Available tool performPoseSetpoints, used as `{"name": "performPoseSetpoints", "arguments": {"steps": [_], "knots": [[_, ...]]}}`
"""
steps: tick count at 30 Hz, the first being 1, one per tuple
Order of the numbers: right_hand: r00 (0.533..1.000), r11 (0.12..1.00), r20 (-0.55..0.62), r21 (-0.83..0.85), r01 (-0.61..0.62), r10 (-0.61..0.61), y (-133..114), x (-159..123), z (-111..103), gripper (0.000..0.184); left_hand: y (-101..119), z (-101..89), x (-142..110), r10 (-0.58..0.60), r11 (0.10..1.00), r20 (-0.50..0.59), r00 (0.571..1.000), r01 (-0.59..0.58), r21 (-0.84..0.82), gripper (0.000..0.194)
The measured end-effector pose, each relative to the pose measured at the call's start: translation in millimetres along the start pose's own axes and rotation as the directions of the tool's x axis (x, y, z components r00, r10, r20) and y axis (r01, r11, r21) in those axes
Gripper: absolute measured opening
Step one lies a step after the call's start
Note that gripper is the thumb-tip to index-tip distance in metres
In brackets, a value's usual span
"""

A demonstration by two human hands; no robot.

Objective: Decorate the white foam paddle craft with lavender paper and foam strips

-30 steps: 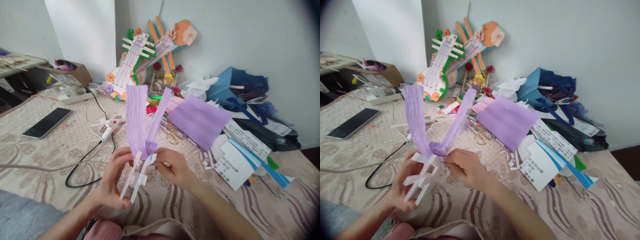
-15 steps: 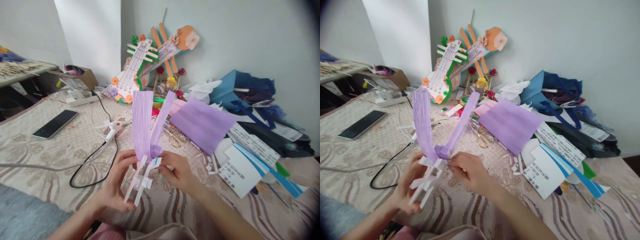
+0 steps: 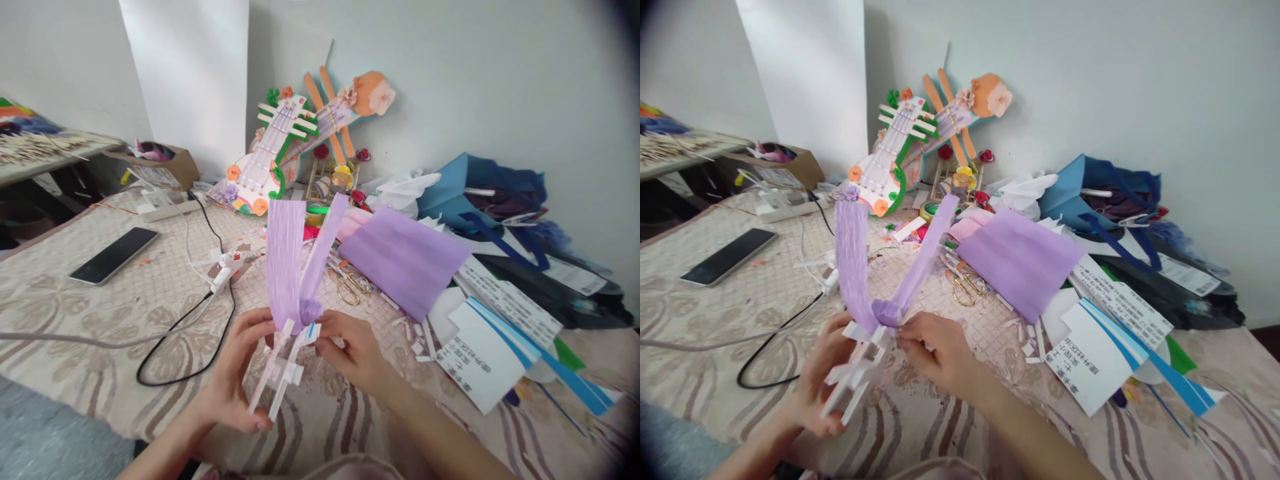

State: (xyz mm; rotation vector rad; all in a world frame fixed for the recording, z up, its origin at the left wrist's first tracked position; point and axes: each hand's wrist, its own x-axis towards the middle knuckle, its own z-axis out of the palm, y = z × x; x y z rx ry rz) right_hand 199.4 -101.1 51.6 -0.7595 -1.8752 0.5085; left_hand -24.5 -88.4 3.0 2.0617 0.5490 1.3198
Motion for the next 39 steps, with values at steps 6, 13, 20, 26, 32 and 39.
{"name": "performPoseSetpoints", "arguments": {"steps": [6, 13, 20, 26, 32, 39], "knots": [[1.0, 1.0, -0.011, 0.028, -0.012, 0.012, 3.0, -2.4, 2.8, 0.009, -2.5, -0.6, -7.3, -0.034, 0.999, -0.018, 0.999, 0.034, -0.01, 0.087], [1.0, 1.0, -0.001, 0.001, 0.007, -0.007, -4.6, 1.6, 0.5, 0.013, -4.5, -4.1, -13.2, -0.076, 0.997, 0.046, 0.996, 0.078, -0.029, 0.089], [0.978, 0.991, -0.185, 0.102, -0.084, 0.102, -13.2, 4.0, -5.2, 0.015, -3.2, -6.2, -11.3, -0.083, 0.997, 0.098, 0.992, 0.082, 0.018, 0.088], [0.987, 1.0, -0.158, -0.013, 0.005, -0.008, -21.7, 17.2, -12.6, 0.034, 1.3, -7.2, -5.5, -0.085, 0.996, 0.127, 0.988, 0.082, 0.03, 0.085], [0.983, 0.988, -0.165, -0.14, 0.06, -0.083, -23.3, 21.6, -15.4, 0.027, 8.4, -7.9, -2.2, -0.094, 0.995, 0.143, 0.985, 0.088, 0.053, 0.086], [0.982, 0.988, -0.165, -0.14, 0.066, -0.089, -20.7, 20.3, -12.9, 0.029, 18.5, -8.3, 1.0, -0.143, 0.99, 0.141, 0.98, 0.142, 0.015, 0.098]]}}
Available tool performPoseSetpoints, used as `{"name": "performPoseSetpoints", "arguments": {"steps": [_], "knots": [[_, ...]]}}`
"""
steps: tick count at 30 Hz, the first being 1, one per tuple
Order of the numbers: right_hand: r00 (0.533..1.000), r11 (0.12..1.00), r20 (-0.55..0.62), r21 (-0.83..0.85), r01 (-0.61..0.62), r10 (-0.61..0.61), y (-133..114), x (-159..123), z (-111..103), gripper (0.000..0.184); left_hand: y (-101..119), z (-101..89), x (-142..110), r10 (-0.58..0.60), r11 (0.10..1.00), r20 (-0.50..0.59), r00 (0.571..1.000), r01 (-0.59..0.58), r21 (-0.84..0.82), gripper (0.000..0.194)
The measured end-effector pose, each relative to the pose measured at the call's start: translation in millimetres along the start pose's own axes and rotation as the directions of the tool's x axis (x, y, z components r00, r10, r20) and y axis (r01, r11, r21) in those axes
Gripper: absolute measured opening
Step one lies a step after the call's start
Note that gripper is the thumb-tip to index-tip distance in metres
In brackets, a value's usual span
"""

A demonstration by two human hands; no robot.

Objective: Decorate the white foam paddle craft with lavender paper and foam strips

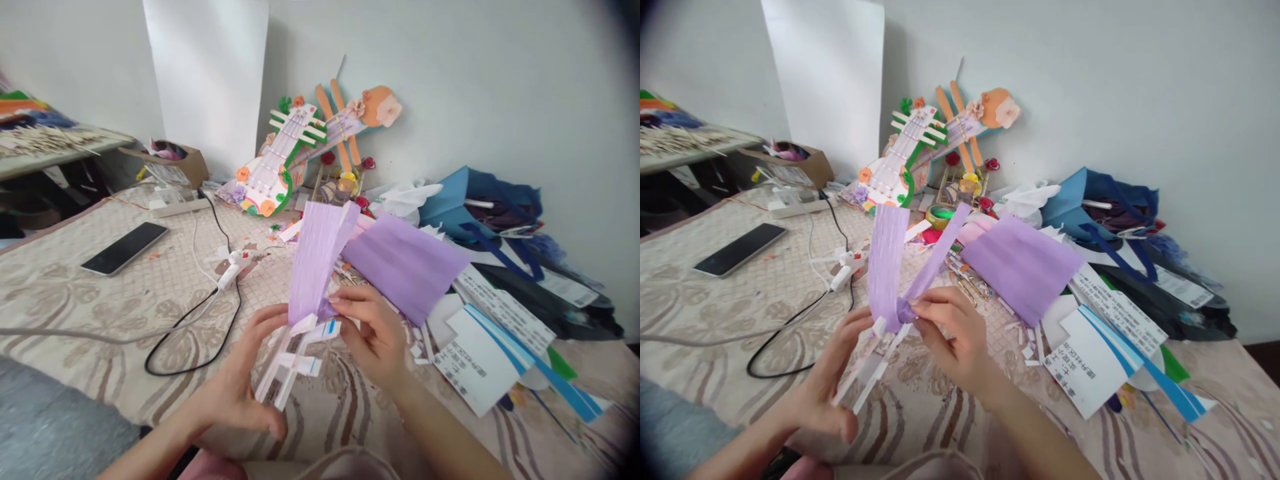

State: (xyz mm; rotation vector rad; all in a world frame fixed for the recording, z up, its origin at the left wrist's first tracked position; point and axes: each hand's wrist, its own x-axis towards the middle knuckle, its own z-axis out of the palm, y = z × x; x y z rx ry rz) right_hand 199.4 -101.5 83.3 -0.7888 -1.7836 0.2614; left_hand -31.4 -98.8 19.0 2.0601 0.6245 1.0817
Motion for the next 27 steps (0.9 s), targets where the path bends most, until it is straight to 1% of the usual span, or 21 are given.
{"name": "performPoseSetpoints", "arguments": {"steps": [3, 6, 8, 10, 13, 15, 19, 23, 25, 27], "knots": [[1.0, 1.0, 0.006, -0.004, 0.002, -0.002, -2.7, 4.7, 2.1, 0.03, 5.8, -1.6, 2.1, -0.03, 1.0, -0.013, 0.999, 0.03, -0.007, 0.097], [1.0, 1.0, 0.024, 0.0, -0.001, 0.001, -4.5, 8.6, 4.0, 0.029, 9.2, -2.7, 3.1, -0.043, 0.999, -0.052, 0.998, 0.042, -0.035, 0.096], [0.999, 0.999, 0.04, 0.033, -0.031, 0.03, -4.1, 9.1, 4.3, 0.027, 9.5, -2.9, 2.8, -0.068, 0.996, -0.061, 0.996, 0.064, -0.064, 0.094], [0.994, 0.991, 0.056, 0.084, -0.099, 0.095, -2.8, 9.4, 3.2, 0.025, 8.3, -2.6, 2.0, -0.087, 0.992, -0.058, 0.994, 0.082, -0.091, 0.094], [0.977, 0.968, 0.083, 0.144, -0.207, 0.196, -2.0, 14.9, -0.8, 0.025, 5.6, -1.7, 1.1, -0.105, 0.989, -0.053, 0.993, 0.098, -0.113, 0.095], [0.966, 0.955, 0.108, 0.157, -0.25, 0.235, -3.2, 24.4, -4.1, 0.026, 4.5, -1.3, 1.3, -0.104, 0.988, -0.044, 0.994, 0.098, -0.124, 0.095], [0.937, 0.93, 0.203, 0.179, -0.32, 0.284, -7.7, 50.5, -7.0, 0.027, 5.3, -0.6, 2.0, -0.093, 0.987, -0.042, 0.995, 0.087, -0.133, 0.092], [0.893, 0.891, 0.301, 0.208, -0.403, 0.334, -10.8, 69.1, -2.1, 0.023, 5.6, 1.8, 0.2, -0.105, 0.983, -0.039, 0.994, 0.098, -0.155, 0.095], [0.879, 0.882, 0.326, 0.202, -0.425, 0.349, -11.7, 73.5, 1.0, 0.021, 5.4, 3.7, -1.0, -0.114, 0.978, -0.031, 0.993, 0.107, -0.182, 0.097], [0.878, 0.884, 0.318, 0.19, -0.428, 0.357, -12.4, 75.4, 2.8, 0.02, 6.2, 5.2, -1.3, -0.127, 0.968, -0.031, 0.991, 0.117, -0.221, 0.098]]}}
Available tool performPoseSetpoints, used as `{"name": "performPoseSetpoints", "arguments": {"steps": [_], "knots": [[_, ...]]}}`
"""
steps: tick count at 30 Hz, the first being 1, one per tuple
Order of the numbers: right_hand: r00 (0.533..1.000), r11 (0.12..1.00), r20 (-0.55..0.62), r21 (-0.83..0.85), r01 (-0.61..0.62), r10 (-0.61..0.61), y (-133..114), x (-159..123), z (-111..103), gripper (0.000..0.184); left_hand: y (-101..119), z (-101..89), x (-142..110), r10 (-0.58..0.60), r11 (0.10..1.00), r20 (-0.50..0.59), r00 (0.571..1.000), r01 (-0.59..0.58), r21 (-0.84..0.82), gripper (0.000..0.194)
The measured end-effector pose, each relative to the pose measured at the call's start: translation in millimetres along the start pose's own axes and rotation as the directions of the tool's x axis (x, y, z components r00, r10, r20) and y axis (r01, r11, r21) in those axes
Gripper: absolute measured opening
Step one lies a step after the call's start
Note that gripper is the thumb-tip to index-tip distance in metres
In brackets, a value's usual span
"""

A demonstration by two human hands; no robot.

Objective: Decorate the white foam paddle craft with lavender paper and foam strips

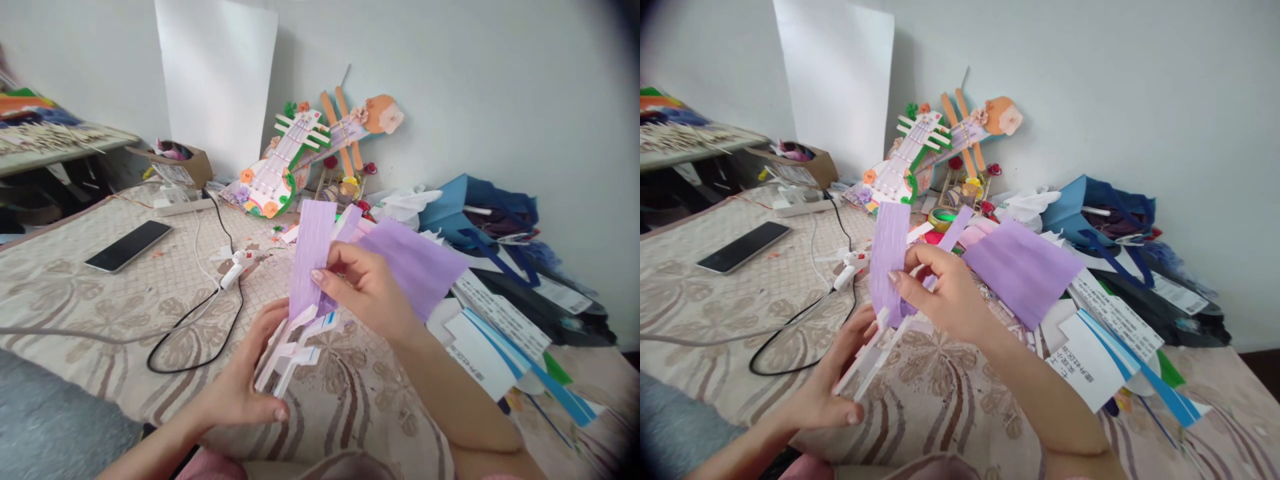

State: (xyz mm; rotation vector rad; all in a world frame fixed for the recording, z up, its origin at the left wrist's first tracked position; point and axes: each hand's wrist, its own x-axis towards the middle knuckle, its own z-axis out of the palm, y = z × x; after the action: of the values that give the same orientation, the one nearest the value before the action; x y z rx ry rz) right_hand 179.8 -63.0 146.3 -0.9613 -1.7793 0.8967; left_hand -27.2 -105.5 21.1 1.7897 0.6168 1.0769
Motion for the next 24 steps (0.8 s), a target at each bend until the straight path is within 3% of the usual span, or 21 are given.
{"name": "performPoseSetpoints", "arguments": {"steps": [7, 13, 16, 20, 24], "knots": [[0.993, 0.995, -0.093, -0.068, 0.071, -0.077, 1.0, -12.3, -0.1, 0.012, 6.6, 3.1, 1.5, -0.001, 0.994, -0.012, 1.0, -0.001, -0.108, 0.093], [0.974, 0.968, -0.149, -0.209, 0.137, -0.17, -0.5, -26.6, 2.4, 0.009, 1.4, 5.4, -4.0, -0.021, 0.989, -0.033, 0.999, 0.016, -0.15, 0.102], [0.97, 0.968, -0.153, -0.194, 0.159, -0.19, 0.0, -32.0, 3.2, 0.004, -3.0, 5.0, -7.5, -0.03, 0.989, -0.046, 0.998, 0.023, -0.143, 0.104], [0.956, 0.967, -0.213, -0.2, 0.16, -0.203, 10.8, -46.3, 2.1, 0.01, -7.0, 2.7, -10.9, -0.044, 0.987, -0.041, 0.998, 0.037, -0.155, 0.105], [0.983, 0.939, -0.115, -0.33, 0.095, -0.14, 24.9, -63.0, 4.3, 0.011, -5.7, 2.2, -10.2, -0.061, 0.979, -0.029, 0.998, 0.054, -0.196, 0.104]]}}
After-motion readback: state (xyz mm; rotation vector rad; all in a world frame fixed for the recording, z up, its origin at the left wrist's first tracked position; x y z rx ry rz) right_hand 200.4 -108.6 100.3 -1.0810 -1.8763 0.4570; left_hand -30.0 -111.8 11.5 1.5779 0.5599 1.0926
